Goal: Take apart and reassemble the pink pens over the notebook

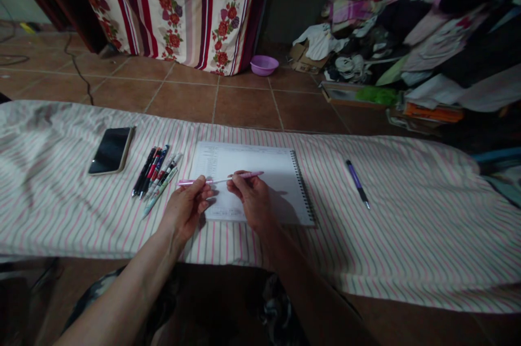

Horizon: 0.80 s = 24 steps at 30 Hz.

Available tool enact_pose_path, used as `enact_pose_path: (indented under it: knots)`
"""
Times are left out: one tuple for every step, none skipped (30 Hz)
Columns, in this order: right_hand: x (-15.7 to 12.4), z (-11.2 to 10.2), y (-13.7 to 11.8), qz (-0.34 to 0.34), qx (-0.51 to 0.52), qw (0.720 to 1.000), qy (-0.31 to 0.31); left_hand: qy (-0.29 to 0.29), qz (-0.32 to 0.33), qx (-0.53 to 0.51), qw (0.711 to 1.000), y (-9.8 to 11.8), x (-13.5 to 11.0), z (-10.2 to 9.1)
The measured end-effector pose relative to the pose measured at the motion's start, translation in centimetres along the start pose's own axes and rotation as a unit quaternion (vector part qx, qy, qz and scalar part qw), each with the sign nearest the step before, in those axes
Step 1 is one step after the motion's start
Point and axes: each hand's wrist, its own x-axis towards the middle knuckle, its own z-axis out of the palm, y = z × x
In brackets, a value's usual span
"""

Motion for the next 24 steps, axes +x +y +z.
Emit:
enact_pose_path:
  knots:
    - [0.0, 0.1, 0.1, -0.002, -0.001, 1.0, 0.0, 0.001, 0.005, 0.004, 1.0, 0.1, 0.0, -0.2]
    - [0.0, 0.2, 0.2, -0.003, -0.002, 1.0, -0.001, 0.005, 0.012, 0.011, 1.0, 0.1, -0.1, -0.4]
    - [0.0, 0.3, 0.3, -0.005, -0.003, 1.0, -0.003, 0.01, 0.02, 0.021, 1.0, 0.2, -0.2, -0.5]
    - [0.0, 0.5, 0.4, -0.006, -0.006, 1.0, -0.004, 0.015, 0.031, 0.034, 0.999, 0.2, -0.2, -0.7]
    - [0.0, 0.6, 0.6, -0.007, -0.01, 1.0, -0.004, 0.02, 0.044, 0.051, 0.998, 0.3, -0.2, -0.8]
    - [0.0, 0.8, 0.8, -0.008, -0.016, 1.0, -0.003, 0.027, 0.059, 0.069, 0.995, 0.3, -0.2, -1.0]
    - [0.0, 1.0, 0.9, -0.008, -0.023, 1.0, -0.002, 0.033, 0.074, 0.087, 0.993, 0.4, -0.2, -1.2]
    - [0.0, 1.1, 1.1, -0.009, -0.031, 0.999, 0.001, 0.036, 0.087, 0.102, 0.99, 0.4, -0.2, -1.4]
    - [0.0, 1.3, 1.3, -0.01, -0.04, 0.999, 0.003, 0.037, 0.098, 0.115, 0.988, 0.4, -0.2, -1.5]
    - [0.1, 1.4, 1.5, -0.012, -0.048, 0.999, 0.004, 0.037, 0.108, 0.125, 0.986, 0.5, -0.2, -1.7]
    - [0.1, 1.5, 1.7, -0.013, -0.055, 0.998, 0.003, 0.035, 0.114, 0.134, 0.984, 0.6, -0.2, -1.9]
    - [0.1, 1.6, 1.8, -0.015, -0.059, 0.998, 0.002, 0.032, 0.119, 0.141, 0.982, 0.6, -0.2, -2.1]
    - [0.2, 1.7, 2.0, -0.016, -0.06, 0.998, 0.001, 0.029, 0.123, 0.145, 0.981, 0.7, -0.2, -2.2]
    - [0.2, 1.8, 2.1, -0.016, -0.059, 0.998, -0.001, 0.027, 0.126, 0.149, 0.98, 0.8, -0.2, -2.4]
    - [0.2, 1.9, 2.3, -0.017, -0.058, 0.998, -0.002, 0.025, 0.13, 0.151, 0.98, 0.9, -0.2, -2.5]
    - [0.2, 2.1, 2.5, -0.017, -0.058, 0.998, -0.003, 0.023, 0.132, 0.155, 0.979, 1.0, -0.3, -2.6]
    - [0.2, 2.3, 2.6, -0.017, -0.061, 0.998, -0.003, 0.024, 0.135, 0.159, 0.978, 1.1, -0.3, -2.7]
    - [0.2, 2.5, 2.7, -0.018, -0.064, 0.998, -0.004, 0.028, 0.136, 0.163, 0.977, 1.2, -0.3, -2.8]
    - [0.1, 2.7, 2.8, -0.021, -0.069, 0.997, -0.006, 0.031, 0.136, 0.168, 0.976, 1.3, -0.3, -2.9]
    - [0.0, 3.0, 2.8, -0.023, -0.075, 0.997, -0.01, 0.034, 0.135, 0.174, 0.975, 1.5, -0.3, -3.0]
    - [-0.1, 3.2, 2.9, -0.024, -0.083, 0.996, -0.016, 0.036, 0.135, 0.178, 0.974, 1.6, -0.3, -3.2]
    - [-0.2, 3.4, 2.9, -0.023, -0.094, 0.995, -0.024, 0.039, 0.135, 0.18, 0.973, 1.7, -0.4, -3.3]
    - [-0.3, 3.6, 2.9, -0.022, -0.105, 0.994, -0.03, 0.039, 0.136, 0.182, 0.973, 1.8, -0.4, -3.5]
    - [-0.4, 3.7, 2.9, -0.021, -0.117, 0.992, -0.035, 0.037, 0.136, 0.184, 0.973, 1.9, -0.4, -3.6]
